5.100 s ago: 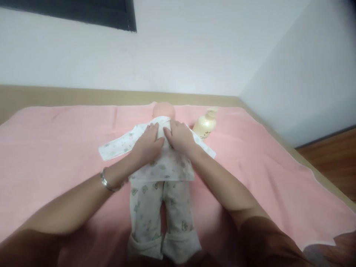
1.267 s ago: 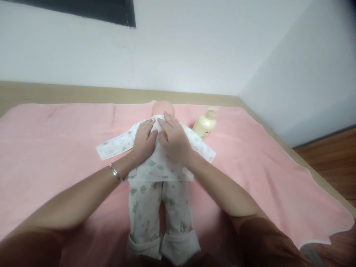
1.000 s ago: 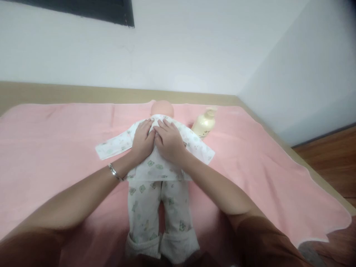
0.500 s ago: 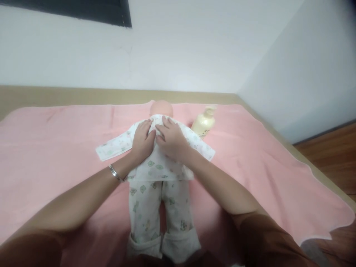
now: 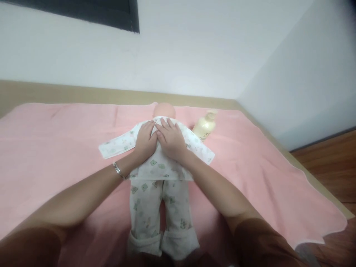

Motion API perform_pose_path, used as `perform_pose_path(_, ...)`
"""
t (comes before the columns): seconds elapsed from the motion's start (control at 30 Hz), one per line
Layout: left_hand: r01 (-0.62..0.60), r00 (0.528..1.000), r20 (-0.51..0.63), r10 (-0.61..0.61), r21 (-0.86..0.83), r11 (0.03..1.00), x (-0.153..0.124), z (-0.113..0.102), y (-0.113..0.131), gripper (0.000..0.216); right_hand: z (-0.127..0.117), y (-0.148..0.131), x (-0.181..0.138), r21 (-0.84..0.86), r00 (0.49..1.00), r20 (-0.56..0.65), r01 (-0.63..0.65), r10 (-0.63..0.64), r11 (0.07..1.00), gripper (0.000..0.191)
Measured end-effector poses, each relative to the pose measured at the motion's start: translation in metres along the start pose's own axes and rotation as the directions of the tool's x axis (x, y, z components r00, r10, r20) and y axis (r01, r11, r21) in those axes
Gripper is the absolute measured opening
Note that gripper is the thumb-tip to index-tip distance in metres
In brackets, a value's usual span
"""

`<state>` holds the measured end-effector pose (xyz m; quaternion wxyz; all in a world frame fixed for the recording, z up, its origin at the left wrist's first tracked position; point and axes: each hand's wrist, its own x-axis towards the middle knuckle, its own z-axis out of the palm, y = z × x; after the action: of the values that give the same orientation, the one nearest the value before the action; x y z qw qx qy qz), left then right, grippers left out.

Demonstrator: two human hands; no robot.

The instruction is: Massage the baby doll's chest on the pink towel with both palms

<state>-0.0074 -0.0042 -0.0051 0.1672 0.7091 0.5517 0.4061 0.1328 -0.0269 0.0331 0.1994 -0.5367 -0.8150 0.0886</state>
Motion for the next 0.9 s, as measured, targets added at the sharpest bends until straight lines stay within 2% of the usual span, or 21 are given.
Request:
perform_pose_path(0.13,-0.010,1.000,-0.007,0.010,-0.013,1.000,0.000,0.000,0.003,0.053,-0.007,0.002,0.006,-0.079,0.997,0.057,-0.043,0.047,0.996,0.053)
perform_pose_path(0.5,0.012,1.000,0.010,-0.012,-0.040,0.999,0.001,-0.003,0.006,0.049,-0.041,-0.014,0.020,-0.285,0.947,0.318,0.061,0.034,0.956,0.056)
perform_pose_path(0.7,-0.008,1.000,0.009,0.008,-0.040,0.999,0.000,-0.003,0.004,0.046,-0.042,-0.019,0.016,-0.379,0.954,0.294,0.053,0.066,0.924,0.056)
perform_pose_path(0.9,0.007,0.999,0.042,-0.006,-0.027,1.000,-0.002,-0.006,0.005,0.052,-0.056,-0.021,0.010,-0.334,0.936,0.346,0.182,-0.059,0.925,0.048)
